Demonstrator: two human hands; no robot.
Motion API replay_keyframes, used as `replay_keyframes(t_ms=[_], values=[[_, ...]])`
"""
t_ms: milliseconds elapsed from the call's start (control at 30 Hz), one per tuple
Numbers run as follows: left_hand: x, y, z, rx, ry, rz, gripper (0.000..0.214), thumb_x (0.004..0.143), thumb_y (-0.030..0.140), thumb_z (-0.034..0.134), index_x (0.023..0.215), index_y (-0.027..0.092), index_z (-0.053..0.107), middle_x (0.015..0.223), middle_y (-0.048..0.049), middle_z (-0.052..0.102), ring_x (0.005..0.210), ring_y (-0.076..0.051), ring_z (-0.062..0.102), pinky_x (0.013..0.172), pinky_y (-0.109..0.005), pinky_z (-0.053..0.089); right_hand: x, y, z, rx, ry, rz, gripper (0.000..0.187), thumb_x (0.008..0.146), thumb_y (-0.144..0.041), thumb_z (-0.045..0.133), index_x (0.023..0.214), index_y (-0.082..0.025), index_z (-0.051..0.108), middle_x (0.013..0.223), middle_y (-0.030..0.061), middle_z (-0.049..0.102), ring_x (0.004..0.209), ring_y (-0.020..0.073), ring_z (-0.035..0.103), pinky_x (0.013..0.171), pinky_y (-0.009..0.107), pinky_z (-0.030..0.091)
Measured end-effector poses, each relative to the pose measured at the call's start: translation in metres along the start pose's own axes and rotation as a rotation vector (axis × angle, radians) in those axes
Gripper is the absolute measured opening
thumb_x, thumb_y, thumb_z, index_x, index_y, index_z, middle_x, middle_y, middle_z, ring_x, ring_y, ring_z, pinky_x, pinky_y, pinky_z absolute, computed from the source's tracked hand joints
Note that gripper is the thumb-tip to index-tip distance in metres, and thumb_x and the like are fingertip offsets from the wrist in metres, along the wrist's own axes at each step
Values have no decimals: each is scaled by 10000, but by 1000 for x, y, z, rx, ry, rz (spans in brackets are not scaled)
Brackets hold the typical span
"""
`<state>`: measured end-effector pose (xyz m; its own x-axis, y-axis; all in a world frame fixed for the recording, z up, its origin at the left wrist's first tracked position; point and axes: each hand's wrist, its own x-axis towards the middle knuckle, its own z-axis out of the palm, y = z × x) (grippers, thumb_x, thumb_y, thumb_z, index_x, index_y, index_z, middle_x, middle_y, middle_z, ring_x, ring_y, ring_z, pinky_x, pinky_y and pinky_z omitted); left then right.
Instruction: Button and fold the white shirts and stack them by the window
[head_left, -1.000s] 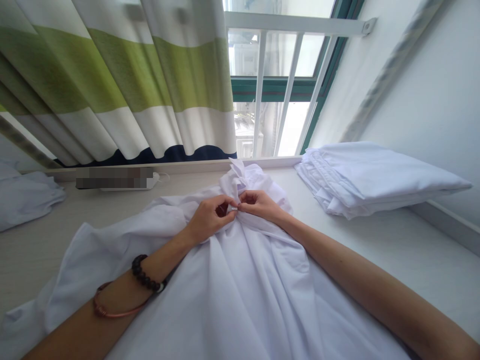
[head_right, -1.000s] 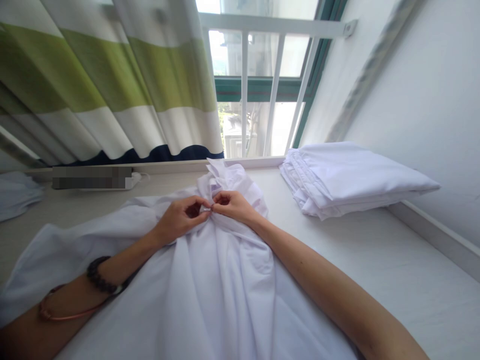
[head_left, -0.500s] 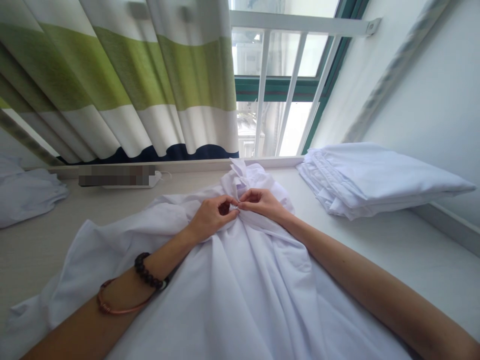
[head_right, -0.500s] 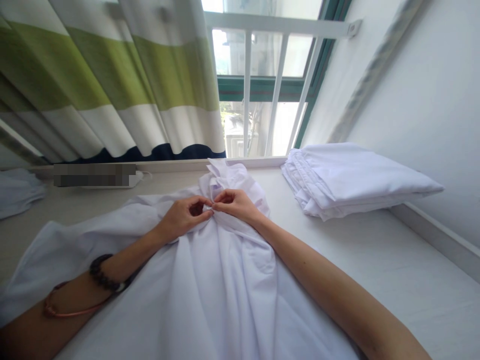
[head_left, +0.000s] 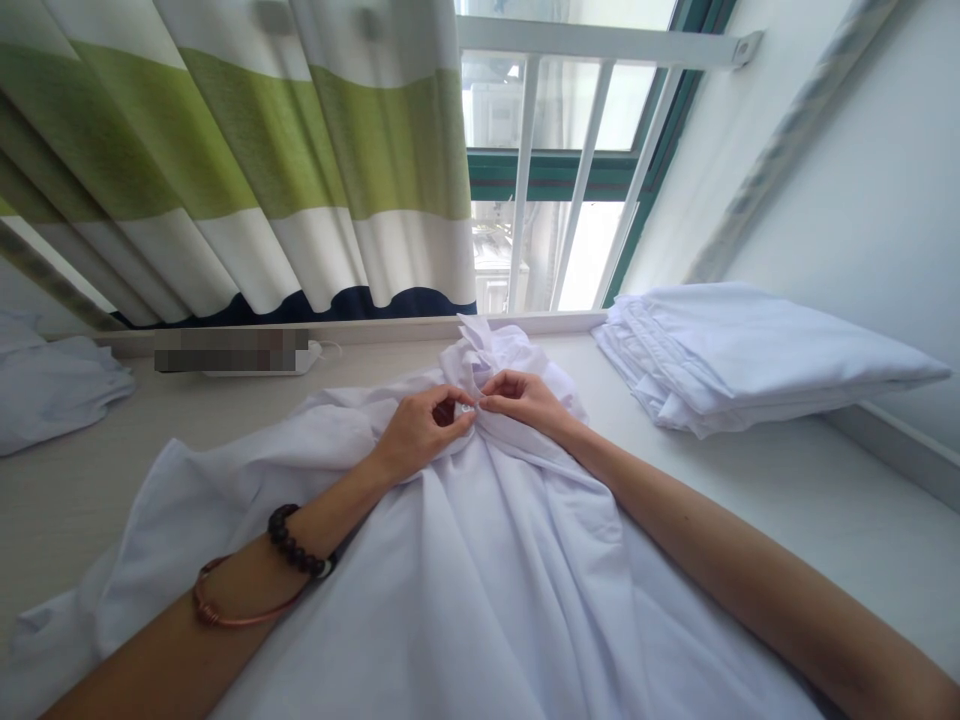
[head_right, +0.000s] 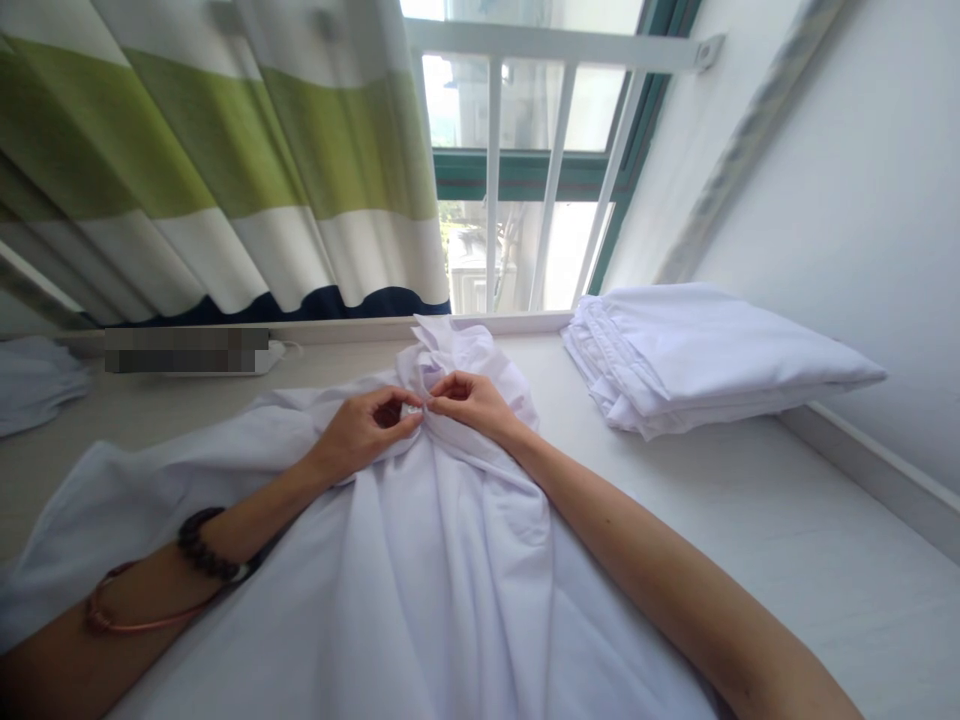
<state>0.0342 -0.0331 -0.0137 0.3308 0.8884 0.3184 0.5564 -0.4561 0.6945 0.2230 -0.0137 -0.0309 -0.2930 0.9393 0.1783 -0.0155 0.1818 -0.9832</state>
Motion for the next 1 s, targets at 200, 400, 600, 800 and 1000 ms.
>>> replay_keyframes(t_ms=[200,400,600,800,1000], values=[[-1,-1,0,-19,2,9,248,745,396,648,858,176,667,576,54,500,515,-92,437,534,-204,377,-2,0,0,52,-50,-1,290,602,-349,794,766,-168,638,759,-2,674,719,136,617,723,283,470],[0,-1,2,-21,-15,14,205,733,347,643,837,170,654,555,66,475,501,-86,423,508,-196,359,0,2,-1,27,-58,42,257,602,-313,797,763,-160,666,732,1,688,691,133,625,671,259,471],[0,-1,4,54,-8,57,159,714,274,626,834,171,644,556,72,477,495,-84,437,528,-202,375,1,3,0,17,-54,19,259,607,-334,796,746,-172,650,726,-11,666,679,129,610,657,254,471],[-1,-7,5,-64,-55,79,245,744,305,636,936,160,590,633,52,527,537,-93,484,554,-208,419,1,3,-1,9,-59,24,264,620,-345,789,754,-172,642,701,-14,646,664,125,589,630,247,455],[0,-13,4,-245,-58,34,252,759,322,663,926,159,567,725,24,572,624,-96,529,613,-204,449,0,0,-2,-9,-35,62,249,610,-303,782,782,-163,669,700,-17,656,654,117,586,638,248,444]])
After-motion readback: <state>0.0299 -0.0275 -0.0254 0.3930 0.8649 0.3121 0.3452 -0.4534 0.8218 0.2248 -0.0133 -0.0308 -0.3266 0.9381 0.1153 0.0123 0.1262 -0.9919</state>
